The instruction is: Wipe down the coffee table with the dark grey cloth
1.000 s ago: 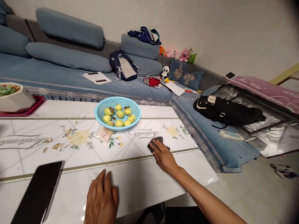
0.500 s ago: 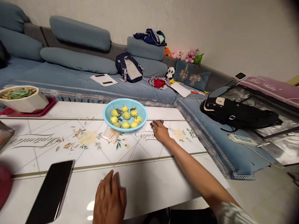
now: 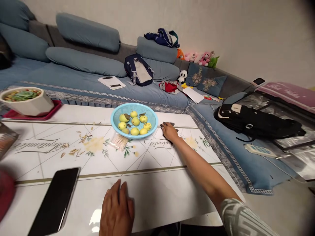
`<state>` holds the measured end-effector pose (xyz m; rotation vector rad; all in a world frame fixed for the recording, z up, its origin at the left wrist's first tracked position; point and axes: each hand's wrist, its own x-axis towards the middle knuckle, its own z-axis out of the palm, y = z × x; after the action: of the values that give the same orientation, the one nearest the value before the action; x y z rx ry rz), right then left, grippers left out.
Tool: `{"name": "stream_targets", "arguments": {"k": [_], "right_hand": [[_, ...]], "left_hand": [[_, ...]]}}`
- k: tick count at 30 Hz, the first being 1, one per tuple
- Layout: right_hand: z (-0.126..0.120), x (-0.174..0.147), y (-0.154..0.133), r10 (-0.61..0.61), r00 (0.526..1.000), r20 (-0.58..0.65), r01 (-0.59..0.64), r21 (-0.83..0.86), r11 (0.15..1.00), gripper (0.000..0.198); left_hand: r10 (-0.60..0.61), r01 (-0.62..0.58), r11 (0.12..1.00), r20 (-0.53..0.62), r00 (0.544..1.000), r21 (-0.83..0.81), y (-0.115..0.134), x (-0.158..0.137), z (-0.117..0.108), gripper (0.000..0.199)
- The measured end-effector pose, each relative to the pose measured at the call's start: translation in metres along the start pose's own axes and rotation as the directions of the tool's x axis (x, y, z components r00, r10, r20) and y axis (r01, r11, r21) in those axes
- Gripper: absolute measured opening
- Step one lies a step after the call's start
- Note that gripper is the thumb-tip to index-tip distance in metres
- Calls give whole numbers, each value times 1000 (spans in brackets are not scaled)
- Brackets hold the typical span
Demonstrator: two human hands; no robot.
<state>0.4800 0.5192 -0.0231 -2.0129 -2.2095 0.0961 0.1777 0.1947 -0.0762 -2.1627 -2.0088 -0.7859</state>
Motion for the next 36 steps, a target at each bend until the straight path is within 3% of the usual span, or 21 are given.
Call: {"name": "stream_targets", "arguments": {"k": [3,9,11,14,16,20,23,26,30,32,34,36], "right_hand": [[-4,-12,-8,-12,1000,4,12,21,1000,53],[19,-180,15,-181,978,-103,192,105,976,52],[23,-214,23,-203,973,-109,216,127,968,51],[23,-198,28,-207,975,-76,216,137,967,51],[21,-148,26,-187,981,-57,193,119,974,52],[12,-26,9,-30,999,-31,32,58,998,53],[5,11,-7,17,999,-35,-15,61,998,53],[6,-33,-14,-4,999,-33,6,63,998,53],[17,-161,-8,-164,982,-93,173,100,980,52],[21,-208,-2,-212,971,-107,224,118,967,53],[22,-223,5,-219,973,-77,227,127,965,53],[21,-199,11,-210,977,-40,213,127,969,52]], "left_hand": [[-1,1,1000,-19,1000,-10,1,2,-4,51],[-17,16,999,-12,1000,-47,1,-3,0,56],[-26,26,998,-8,1000,-51,1,-5,3,61],[-27,26,998,-17,999,-54,-1,-6,9,70],[-18,17,998,-15,1000,-56,-1,-6,10,72],[-31,31,998,8,999,-53,-1,-4,7,68],[-13,13,999,14,1000,-45,-1,-1,1,62],[11,-10,999,9,1000,-46,0,0,-5,57],[-14,14,996,7,1000,-82,2,0,-4,60],[-24,25,994,3,1000,-104,2,-2,-1,63],[-35,36,992,6,999,-119,1,-3,3,66],[-54,55,991,15,998,-123,0,-5,7,68]]}}
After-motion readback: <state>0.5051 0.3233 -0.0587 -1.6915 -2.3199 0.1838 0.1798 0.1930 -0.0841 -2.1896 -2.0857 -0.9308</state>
